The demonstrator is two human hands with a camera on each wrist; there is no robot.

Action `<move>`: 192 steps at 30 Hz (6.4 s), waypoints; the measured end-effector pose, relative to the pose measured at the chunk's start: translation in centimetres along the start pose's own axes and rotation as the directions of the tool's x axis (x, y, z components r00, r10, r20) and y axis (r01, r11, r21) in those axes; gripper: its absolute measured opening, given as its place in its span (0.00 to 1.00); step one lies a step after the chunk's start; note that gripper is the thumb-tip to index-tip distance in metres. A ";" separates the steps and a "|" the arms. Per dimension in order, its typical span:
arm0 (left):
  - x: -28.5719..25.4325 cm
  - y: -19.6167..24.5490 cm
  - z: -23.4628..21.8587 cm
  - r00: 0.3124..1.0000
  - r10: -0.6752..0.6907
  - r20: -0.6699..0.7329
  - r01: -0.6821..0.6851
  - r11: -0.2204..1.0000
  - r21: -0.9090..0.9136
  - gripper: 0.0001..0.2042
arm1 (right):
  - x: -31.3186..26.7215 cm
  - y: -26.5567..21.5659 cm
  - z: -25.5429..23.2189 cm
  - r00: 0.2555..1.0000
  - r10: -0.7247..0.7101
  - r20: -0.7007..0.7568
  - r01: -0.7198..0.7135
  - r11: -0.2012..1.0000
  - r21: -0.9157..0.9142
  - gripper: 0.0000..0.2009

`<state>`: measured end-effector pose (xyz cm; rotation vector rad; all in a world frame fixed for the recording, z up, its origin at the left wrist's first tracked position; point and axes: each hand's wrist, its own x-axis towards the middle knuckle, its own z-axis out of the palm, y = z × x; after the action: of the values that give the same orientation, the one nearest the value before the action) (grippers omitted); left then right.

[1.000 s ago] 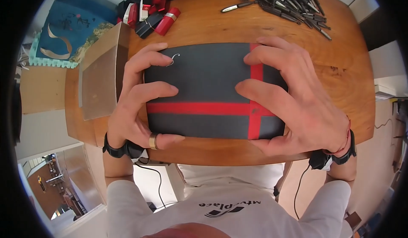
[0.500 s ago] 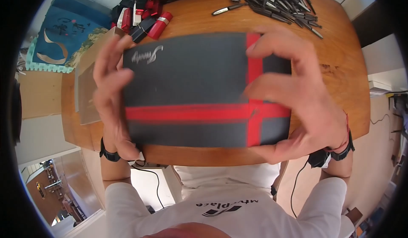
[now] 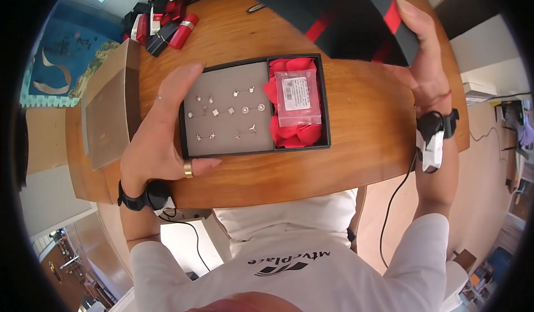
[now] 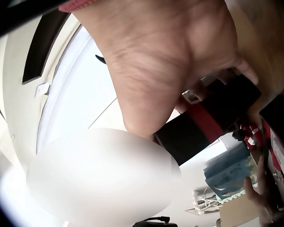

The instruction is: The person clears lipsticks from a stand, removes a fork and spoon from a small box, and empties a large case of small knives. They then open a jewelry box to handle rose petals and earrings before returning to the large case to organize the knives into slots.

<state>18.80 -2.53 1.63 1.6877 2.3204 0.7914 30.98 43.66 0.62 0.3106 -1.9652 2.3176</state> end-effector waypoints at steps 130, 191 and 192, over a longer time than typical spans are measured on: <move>0.6 -0.7 0.7 0.983 -0.073 -0.167 0.077 0.997 0.018 0.17 | -1.5 -1.7 18.1 0.911 0.206 0.356 0.338 0.121 -0.934 0.39; 0.1 -0.3 0.3 0.982 -0.007 -0.189 0.010 1.000 0.015 0.19 | 5.0 2.5 13.7 0.971 -0.237 -0.033 0.137 0.663 -0.736 0.18; 0.1 -0.3 0.2 0.982 -0.015 -0.188 0.017 1.000 0.011 0.18 | 5.4 3.0 13.4 0.958 -0.286 0.024 0.178 0.526 -0.832 0.18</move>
<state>18.65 -2.39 1.32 1.6629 2.4623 0.9741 26.49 29.61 0.95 0.3038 -2.4818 0.9934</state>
